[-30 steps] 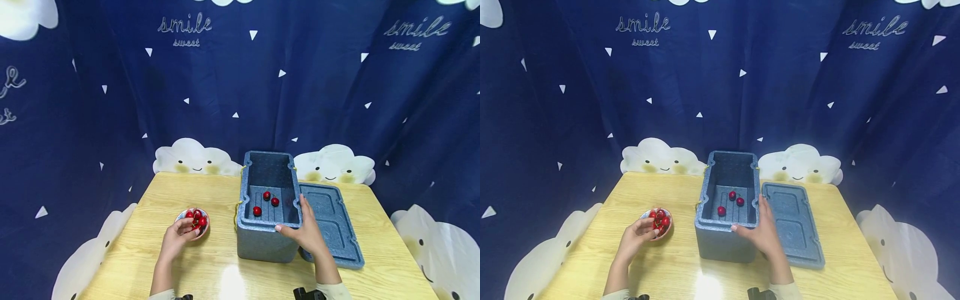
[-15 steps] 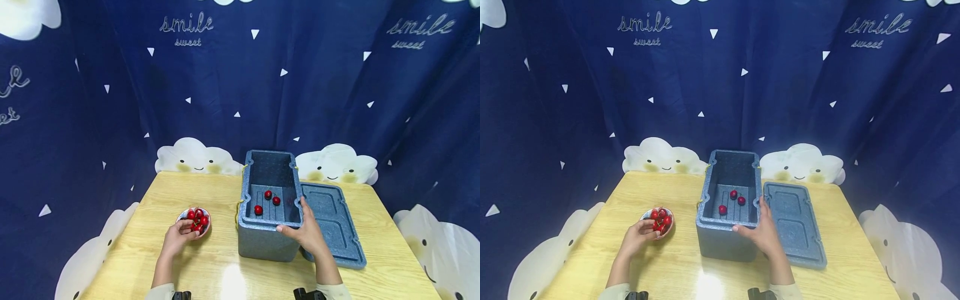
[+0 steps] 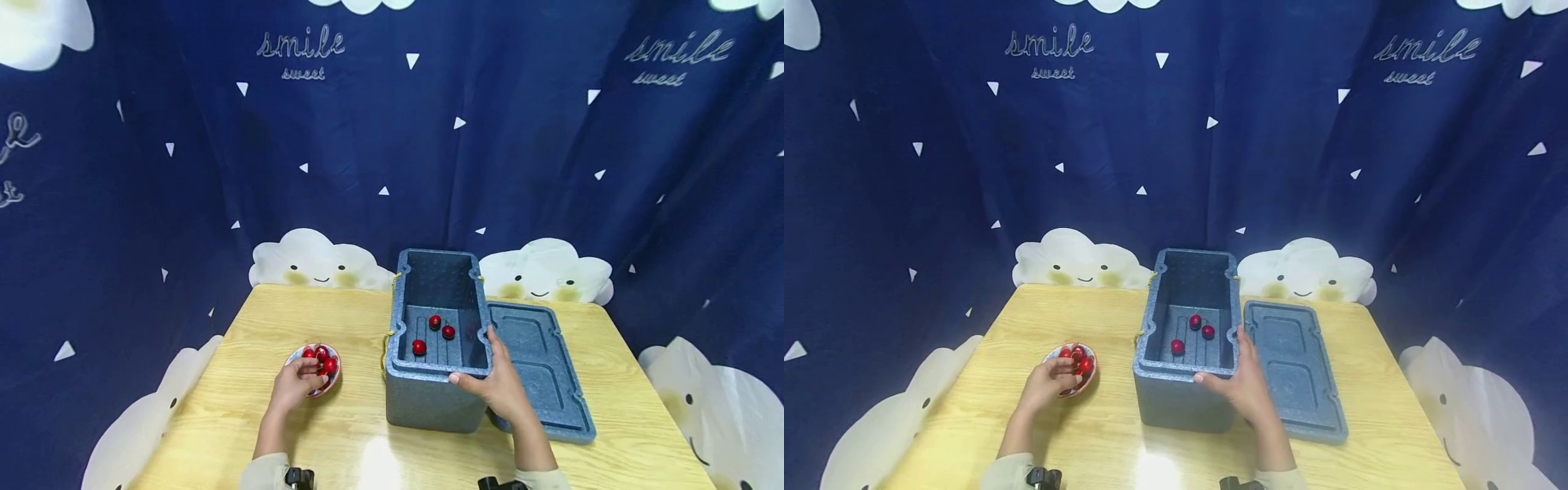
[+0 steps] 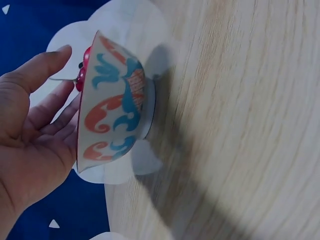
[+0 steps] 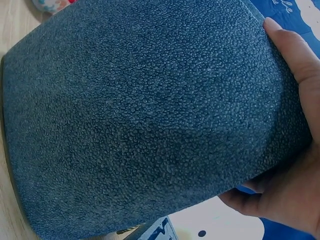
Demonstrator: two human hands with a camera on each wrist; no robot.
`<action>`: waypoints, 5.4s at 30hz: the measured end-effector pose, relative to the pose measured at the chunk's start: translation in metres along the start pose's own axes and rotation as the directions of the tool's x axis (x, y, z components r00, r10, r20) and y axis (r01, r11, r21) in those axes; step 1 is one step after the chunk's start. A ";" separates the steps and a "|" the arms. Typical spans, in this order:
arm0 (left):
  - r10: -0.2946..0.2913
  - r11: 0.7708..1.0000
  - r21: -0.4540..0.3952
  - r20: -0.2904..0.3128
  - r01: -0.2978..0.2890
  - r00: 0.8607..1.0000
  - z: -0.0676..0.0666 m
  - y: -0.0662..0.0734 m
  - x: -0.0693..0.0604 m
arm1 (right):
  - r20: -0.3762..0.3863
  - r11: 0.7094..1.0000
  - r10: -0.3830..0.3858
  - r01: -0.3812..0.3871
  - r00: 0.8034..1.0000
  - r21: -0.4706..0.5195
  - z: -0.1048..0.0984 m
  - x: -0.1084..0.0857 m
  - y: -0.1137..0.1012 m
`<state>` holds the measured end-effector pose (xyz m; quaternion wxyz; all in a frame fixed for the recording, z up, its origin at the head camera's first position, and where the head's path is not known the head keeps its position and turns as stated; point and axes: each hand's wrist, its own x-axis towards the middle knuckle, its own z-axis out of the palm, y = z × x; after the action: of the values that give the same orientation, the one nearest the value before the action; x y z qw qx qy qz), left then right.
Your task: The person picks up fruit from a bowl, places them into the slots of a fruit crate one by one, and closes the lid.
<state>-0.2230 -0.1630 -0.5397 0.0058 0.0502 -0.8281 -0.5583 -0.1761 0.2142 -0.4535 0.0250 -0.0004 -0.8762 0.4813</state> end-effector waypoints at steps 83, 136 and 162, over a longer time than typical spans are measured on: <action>0.238 0.936 -0.206 -0.221 -0.284 0.946 0.011 0.108 -0.043 | -0.011 0.999 0.004 -0.004 1.000 0.032 0.002 -0.002 0.002; 0.515 0.770 -0.333 -0.177 -0.544 0.839 0.039 0.226 0.035 | -0.011 0.998 -0.015 0.016 1.000 0.067 0.003 -0.006 0.003; 0.509 0.823 -0.258 -0.059 -0.506 0.859 0.065 0.256 0.079 | -0.023 0.998 -0.002 0.004 1.000 0.063 0.004 -0.004 0.004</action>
<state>-0.3257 -0.0147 -0.3315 0.1556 -0.1763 -0.7294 -0.6424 -0.1728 0.2132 -0.4587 0.0358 -0.0038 -0.8602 0.5087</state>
